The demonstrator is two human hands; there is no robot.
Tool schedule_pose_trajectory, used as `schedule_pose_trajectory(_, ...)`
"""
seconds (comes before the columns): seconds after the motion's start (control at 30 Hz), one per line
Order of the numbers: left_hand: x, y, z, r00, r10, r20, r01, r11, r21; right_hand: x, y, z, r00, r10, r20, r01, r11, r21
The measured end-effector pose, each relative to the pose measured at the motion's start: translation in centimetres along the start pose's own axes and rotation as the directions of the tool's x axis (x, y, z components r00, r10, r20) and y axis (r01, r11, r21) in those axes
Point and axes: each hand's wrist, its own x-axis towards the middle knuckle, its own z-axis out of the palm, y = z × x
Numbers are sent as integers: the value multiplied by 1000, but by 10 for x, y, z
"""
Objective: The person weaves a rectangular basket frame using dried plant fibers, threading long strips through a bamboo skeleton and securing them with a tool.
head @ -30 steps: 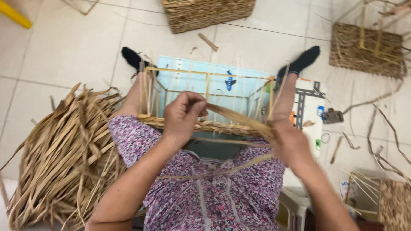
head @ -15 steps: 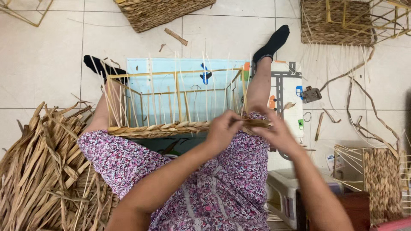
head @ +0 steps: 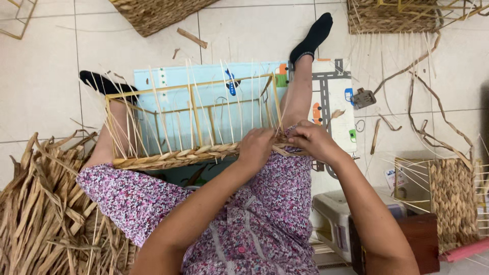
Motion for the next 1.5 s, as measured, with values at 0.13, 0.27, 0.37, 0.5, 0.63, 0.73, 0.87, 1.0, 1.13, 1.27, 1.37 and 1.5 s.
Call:
schedule_pose_trajectory(0.13,-21,3,-17,979,188,-81,-197,972,-125,20,5,3,942,221,253,-256,960,113)
schedule_pose_trajectory(0.27,-27,3,-26,939,326,-110,-330,944,-20,34,-3,28,956,176,234,-195,979,61)
schedule_pose_trajectory(0.37,-26,11,-24,924,356,-140,-352,935,51,30,-6,39,997,-29,68,38,989,-145)
schedule_pose_trajectory(0.5,14,8,-11,952,-147,267,165,985,-45,11,-13,41,978,-191,-87,165,956,-243)
schedule_pose_trajectory(0.63,47,-6,7,926,-190,325,209,978,-24,-19,-28,31,915,-205,-349,109,955,-276)
schedule_pose_trajectory(0.73,48,-16,10,926,-169,337,220,968,-120,-26,-39,44,974,-105,-199,18,918,-396)
schedule_pose_trajectory(0.87,46,-36,21,878,-217,426,349,899,-263,-16,-14,43,980,-128,-151,43,882,-468)
schedule_pose_trajectory(1.0,61,-64,30,738,-54,672,530,663,-529,10,4,3,958,270,-96,-282,837,-468)
schedule_pose_trajectory(1.13,55,-49,26,723,-175,668,530,761,-374,-1,-13,-5,976,214,36,-198,946,-256)
schedule_pose_trajectory(1.27,50,-38,18,733,-251,632,590,697,-408,-17,-21,29,984,-169,-60,128,896,-424)
schedule_pose_trajectory(1.37,53,-36,16,785,-258,564,476,833,-281,-21,-26,36,984,-165,-61,100,809,-580)
schedule_pose_trajectory(1.5,50,-40,21,816,-207,540,420,854,-307,-23,-36,42,956,-261,-136,145,821,-553)
